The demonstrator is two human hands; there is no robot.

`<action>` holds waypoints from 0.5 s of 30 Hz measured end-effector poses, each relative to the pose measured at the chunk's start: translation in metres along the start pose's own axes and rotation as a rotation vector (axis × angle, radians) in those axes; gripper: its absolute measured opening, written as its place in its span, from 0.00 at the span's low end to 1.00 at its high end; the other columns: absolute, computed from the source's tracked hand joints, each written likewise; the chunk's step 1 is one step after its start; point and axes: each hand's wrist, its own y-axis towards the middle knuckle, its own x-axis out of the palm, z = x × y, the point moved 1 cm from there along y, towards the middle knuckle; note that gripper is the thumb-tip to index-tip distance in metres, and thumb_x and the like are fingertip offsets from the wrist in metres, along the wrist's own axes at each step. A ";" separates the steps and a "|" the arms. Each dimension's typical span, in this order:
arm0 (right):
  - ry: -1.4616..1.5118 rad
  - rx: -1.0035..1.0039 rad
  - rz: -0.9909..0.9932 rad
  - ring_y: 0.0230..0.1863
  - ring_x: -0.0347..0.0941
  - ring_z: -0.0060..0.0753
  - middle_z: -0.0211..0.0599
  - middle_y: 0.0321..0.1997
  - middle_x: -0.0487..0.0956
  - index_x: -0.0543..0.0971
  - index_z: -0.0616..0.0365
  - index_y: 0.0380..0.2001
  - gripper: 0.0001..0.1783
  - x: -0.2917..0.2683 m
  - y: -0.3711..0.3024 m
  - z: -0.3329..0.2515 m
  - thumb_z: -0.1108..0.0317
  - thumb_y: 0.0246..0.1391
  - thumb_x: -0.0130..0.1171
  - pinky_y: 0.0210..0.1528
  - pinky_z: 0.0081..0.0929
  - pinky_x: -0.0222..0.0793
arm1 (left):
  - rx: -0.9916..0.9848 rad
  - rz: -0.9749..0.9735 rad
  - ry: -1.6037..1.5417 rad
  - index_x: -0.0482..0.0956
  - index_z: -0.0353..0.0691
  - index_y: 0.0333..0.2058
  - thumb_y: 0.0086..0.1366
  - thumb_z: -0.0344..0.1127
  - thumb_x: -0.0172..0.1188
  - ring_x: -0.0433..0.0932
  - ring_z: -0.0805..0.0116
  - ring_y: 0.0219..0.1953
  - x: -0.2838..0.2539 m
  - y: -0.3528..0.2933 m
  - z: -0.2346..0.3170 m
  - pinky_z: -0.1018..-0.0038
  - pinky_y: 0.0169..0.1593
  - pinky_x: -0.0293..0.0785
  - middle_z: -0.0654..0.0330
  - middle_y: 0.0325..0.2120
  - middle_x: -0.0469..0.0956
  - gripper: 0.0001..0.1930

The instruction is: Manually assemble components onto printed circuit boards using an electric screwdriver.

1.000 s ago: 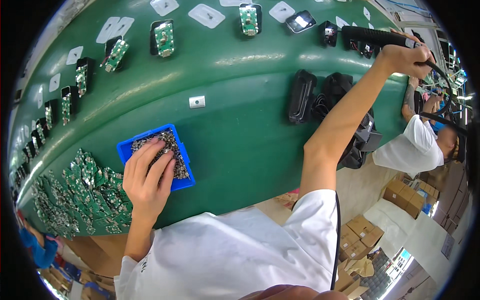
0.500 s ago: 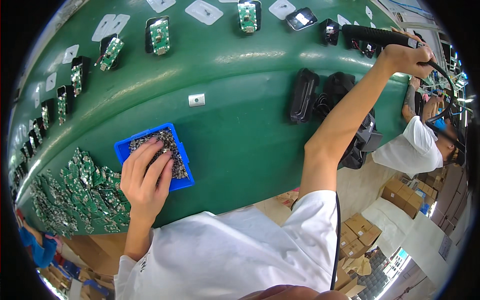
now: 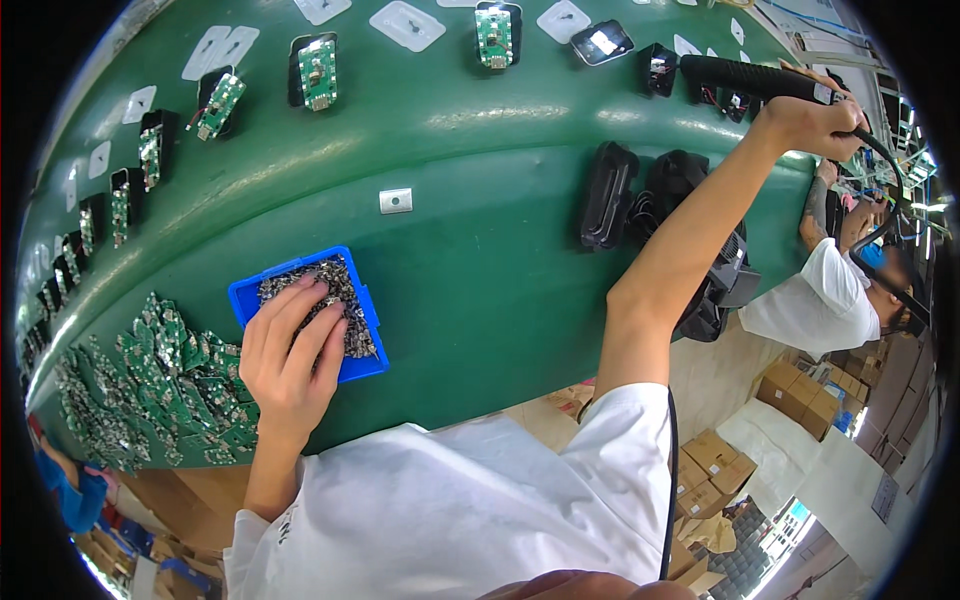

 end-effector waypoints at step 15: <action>0.062 0.079 -0.054 0.09 0.68 0.35 0.39 0.17 0.72 0.66 0.58 0.26 0.10 -0.002 0.000 -0.004 0.64 0.57 0.44 0.13 0.35 0.78 | -0.013 -0.007 -0.031 0.87 0.39 0.39 0.55 0.23 0.71 0.85 0.57 0.51 -0.001 0.001 0.002 0.65 0.55 0.79 0.60 0.46 0.86 0.11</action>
